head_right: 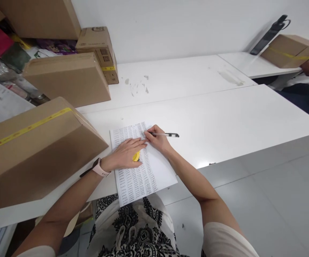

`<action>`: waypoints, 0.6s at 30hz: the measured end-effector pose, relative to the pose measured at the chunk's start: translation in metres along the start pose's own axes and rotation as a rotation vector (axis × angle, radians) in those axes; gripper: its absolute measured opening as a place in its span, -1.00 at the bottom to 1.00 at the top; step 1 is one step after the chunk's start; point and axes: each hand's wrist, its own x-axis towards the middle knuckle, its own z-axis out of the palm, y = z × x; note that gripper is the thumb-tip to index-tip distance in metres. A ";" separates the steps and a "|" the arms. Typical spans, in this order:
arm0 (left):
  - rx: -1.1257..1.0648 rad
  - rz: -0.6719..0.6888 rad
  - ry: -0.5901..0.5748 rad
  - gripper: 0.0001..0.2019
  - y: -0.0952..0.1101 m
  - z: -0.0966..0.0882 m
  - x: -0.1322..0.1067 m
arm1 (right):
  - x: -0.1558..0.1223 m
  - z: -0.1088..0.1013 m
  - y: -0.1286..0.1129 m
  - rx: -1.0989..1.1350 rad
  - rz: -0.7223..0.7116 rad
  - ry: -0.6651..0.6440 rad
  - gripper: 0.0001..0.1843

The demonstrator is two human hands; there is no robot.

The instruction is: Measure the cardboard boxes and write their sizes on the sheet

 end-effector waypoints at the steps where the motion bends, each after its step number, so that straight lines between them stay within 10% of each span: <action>1: 0.000 -0.002 0.001 -0.32 -0.001 0.001 0.000 | -0.002 -0.001 0.000 -0.038 0.002 0.020 -0.60; 18: 0.057 0.013 0.090 -0.39 -0.001 0.008 0.000 | -0.001 -0.001 0.005 -0.248 -0.103 0.155 -0.74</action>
